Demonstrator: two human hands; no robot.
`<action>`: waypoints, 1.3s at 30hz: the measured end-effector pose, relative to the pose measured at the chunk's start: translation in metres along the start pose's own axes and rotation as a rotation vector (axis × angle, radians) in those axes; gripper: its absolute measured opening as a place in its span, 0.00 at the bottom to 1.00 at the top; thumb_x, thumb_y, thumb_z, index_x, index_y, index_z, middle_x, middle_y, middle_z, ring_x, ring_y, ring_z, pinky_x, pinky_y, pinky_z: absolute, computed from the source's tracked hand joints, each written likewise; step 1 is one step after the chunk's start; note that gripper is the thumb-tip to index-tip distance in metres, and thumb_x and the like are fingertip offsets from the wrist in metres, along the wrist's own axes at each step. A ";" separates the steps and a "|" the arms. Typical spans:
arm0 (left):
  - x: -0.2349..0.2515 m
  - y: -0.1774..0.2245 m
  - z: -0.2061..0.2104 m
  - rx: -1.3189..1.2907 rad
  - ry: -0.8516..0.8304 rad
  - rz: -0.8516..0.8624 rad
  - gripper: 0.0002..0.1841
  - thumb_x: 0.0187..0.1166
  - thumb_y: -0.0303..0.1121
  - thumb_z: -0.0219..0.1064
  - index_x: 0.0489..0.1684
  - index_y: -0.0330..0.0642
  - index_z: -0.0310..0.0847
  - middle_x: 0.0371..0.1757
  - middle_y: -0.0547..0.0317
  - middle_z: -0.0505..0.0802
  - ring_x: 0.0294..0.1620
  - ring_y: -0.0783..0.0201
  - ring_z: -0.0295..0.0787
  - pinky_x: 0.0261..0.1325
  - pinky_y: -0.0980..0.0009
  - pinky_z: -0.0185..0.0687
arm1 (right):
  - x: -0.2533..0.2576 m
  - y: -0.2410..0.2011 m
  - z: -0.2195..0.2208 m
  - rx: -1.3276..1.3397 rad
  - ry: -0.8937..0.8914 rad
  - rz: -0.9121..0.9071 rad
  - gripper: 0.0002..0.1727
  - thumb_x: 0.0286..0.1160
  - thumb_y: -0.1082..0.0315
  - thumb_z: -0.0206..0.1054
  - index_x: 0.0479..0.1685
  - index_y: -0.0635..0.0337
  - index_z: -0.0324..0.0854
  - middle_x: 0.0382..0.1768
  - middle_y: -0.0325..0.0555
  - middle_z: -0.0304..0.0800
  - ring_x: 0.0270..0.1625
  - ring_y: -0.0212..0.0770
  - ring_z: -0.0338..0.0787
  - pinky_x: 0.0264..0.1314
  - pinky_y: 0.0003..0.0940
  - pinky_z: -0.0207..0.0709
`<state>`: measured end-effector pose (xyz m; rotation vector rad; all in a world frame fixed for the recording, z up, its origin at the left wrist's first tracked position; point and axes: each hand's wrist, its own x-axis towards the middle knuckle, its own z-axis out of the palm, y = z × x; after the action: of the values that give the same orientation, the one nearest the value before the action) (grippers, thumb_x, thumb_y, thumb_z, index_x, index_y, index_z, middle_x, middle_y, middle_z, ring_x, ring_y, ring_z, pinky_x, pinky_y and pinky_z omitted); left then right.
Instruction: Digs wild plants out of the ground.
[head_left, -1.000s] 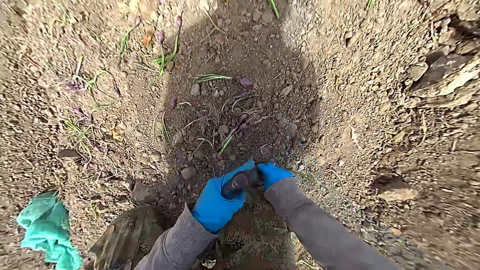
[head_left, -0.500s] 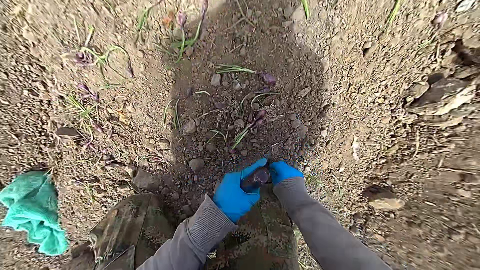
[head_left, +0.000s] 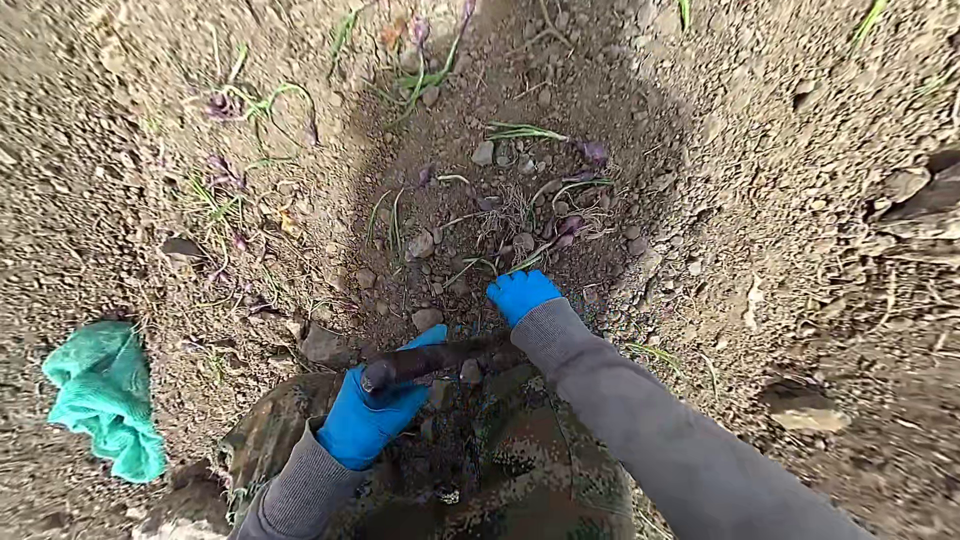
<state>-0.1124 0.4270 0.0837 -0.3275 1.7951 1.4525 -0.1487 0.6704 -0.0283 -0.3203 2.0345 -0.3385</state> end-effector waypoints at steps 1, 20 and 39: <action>-0.005 0.021 -0.009 -0.027 -0.024 -0.024 0.25 0.64 0.27 0.72 0.65 0.48 0.87 0.22 0.70 0.87 0.11 0.79 0.67 0.16 0.81 0.68 | -0.005 -0.001 -0.001 -0.001 -0.010 0.006 0.26 0.81 0.82 0.59 0.79 0.62 0.74 0.77 0.63 0.78 0.79 0.68 0.77 0.75 0.64 0.71; -0.005 0.009 -0.032 0.066 -0.099 0.294 0.22 0.66 0.26 0.75 0.63 0.42 0.89 0.63 0.59 0.94 0.60 0.67 0.92 0.63 0.70 0.90 | -0.013 -0.028 0.097 0.134 0.438 0.341 0.21 0.75 0.49 0.65 0.46 0.58 0.93 0.56 0.55 0.92 0.65 0.61 0.88 0.64 0.63 0.79; -0.012 -0.006 -0.090 0.049 0.079 0.066 0.18 0.61 0.21 0.75 0.51 0.48 0.92 0.45 0.66 0.97 0.39 0.72 0.93 0.44 0.74 0.91 | 0.048 -0.105 0.053 0.048 -0.199 0.177 0.21 0.86 0.61 0.58 0.71 0.57 0.85 0.75 0.61 0.82 0.76 0.66 0.81 0.72 0.66 0.74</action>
<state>-0.1376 0.3398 0.0916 -0.3066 1.9175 1.4565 -0.1155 0.5501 -0.0527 -0.1368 1.8403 -0.2358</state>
